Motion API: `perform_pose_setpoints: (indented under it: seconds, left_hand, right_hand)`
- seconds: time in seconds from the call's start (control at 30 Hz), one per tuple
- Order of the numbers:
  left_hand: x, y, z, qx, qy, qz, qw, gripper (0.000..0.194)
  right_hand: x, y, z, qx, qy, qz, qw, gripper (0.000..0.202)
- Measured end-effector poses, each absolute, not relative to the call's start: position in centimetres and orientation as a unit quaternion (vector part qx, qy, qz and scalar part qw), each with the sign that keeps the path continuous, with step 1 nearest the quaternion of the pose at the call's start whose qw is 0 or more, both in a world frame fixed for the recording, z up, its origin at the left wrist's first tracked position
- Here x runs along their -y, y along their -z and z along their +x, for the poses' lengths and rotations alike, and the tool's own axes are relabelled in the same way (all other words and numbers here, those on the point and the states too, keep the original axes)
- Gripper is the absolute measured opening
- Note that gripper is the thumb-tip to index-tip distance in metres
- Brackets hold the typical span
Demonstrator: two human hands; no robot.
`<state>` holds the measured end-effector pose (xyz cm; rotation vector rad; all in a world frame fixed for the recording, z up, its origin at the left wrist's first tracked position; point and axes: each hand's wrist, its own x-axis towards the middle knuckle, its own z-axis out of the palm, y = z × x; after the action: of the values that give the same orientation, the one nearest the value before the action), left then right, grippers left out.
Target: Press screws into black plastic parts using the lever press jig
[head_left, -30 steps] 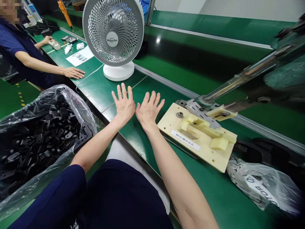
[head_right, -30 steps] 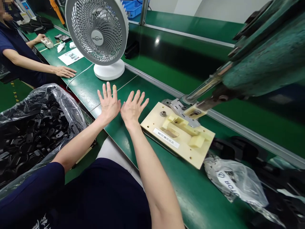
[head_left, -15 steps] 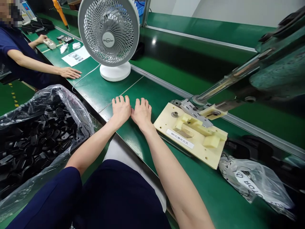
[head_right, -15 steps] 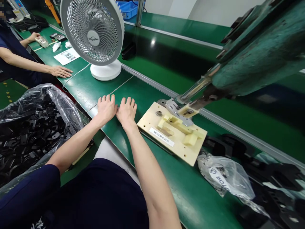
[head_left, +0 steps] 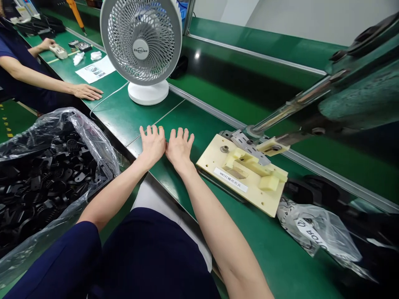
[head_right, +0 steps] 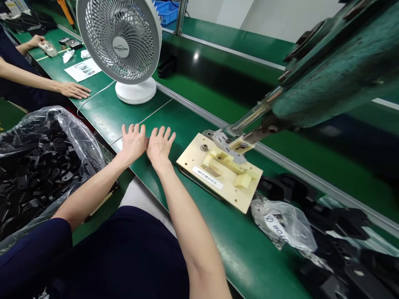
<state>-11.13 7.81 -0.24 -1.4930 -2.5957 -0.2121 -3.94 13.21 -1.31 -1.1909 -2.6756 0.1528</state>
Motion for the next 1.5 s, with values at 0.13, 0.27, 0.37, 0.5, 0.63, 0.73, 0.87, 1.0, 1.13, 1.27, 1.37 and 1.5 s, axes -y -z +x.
perform_pose_setpoints:
  seconds: [0.13, 0.27, 0.37, 0.5, 0.63, 0.73, 0.87, 1.0, 1.13, 1.27, 1.37, 1.5]
  left_hand:
    - [-7.7, 0.3, -10.9, 0.858, 0.067, -0.502, 0.084, 0.040]
    - [-7.8, 0.4, -10.6, 0.855, 0.063, -0.507, 0.090, 0.041]
    - [-7.9, 0.6, -10.4, 0.853, 0.070, -0.510, 0.091, 0.042]
    - [-8.1, 0.9, -9.9, 0.847, 0.085, -0.517, 0.090, 0.041]
    - [-8.2, 1.3, -9.4, 0.845, 0.077, -0.520, 0.103, 0.043]
    - [-8.1, 1.5, -9.2, 0.842, 0.068, -0.523, 0.114, 0.044]
    - [-7.9, 1.8, -9.0, 0.834, 0.062, -0.532, 0.135, 0.042]
    - [-7.6, 2.4, -8.8, 0.820, 0.046, -0.546, 0.166, 0.038]
    - [-7.4, 3.0, -8.3, 0.811, 0.042, -0.556, 0.179, 0.037]
    - [-7.3, 3.1, -8.3, 0.810, 0.065, -0.559, 0.162, 0.035]
    - [-6.8, 3.2, -8.9, 0.812, 0.106, -0.558, 0.133, 0.034]
    - [-5.2, 3.8, -9.2, 0.785, 0.270, -0.552, 0.079, 0.041]
  right_hand:
    - [-12.9, 1.6, -3.9, 0.907, -0.038, -0.406, 0.106, 0.044]
    - [-12.9, 1.7, -3.7, 0.906, -0.032, -0.410, 0.102, 0.043]
    - [-12.8, 1.8, -3.5, 0.906, -0.034, -0.411, 0.095, 0.042]
    - [-12.6, 2.1, -3.2, 0.904, -0.043, -0.414, 0.102, 0.040]
    - [-12.5, 2.6, -2.9, 0.902, -0.053, -0.415, 0.110, 0.039]
    - [-12.6, 2.9, -2.8, 0.901, -0.058, -0.415, 0.110, 0.040]
    - [-12.5, 3.4, -2.7, 0.901, -0.054, -0.409, 0.135, 0.039]
    - [-12.2, 4.1, -2.4, 0.897, -0.064, -0.412, 0.148, 0.039]
    - [-11.9, 4.4, -2.0, 0.894, -0.082, -0.412, 0.153, 0.039]
    - [-11.7, 4.2, -1.8, 0.894, -0.105, -0.410, 0.150, 0.041]
    - [-11.1, 3.7, -1.3, 0.893, -0.134, -0.400, 0.158, 0.044]
    - [-9.7, 3.2, 0.0, 0.891, -0.161, -0.391, 0.165, 0.046]
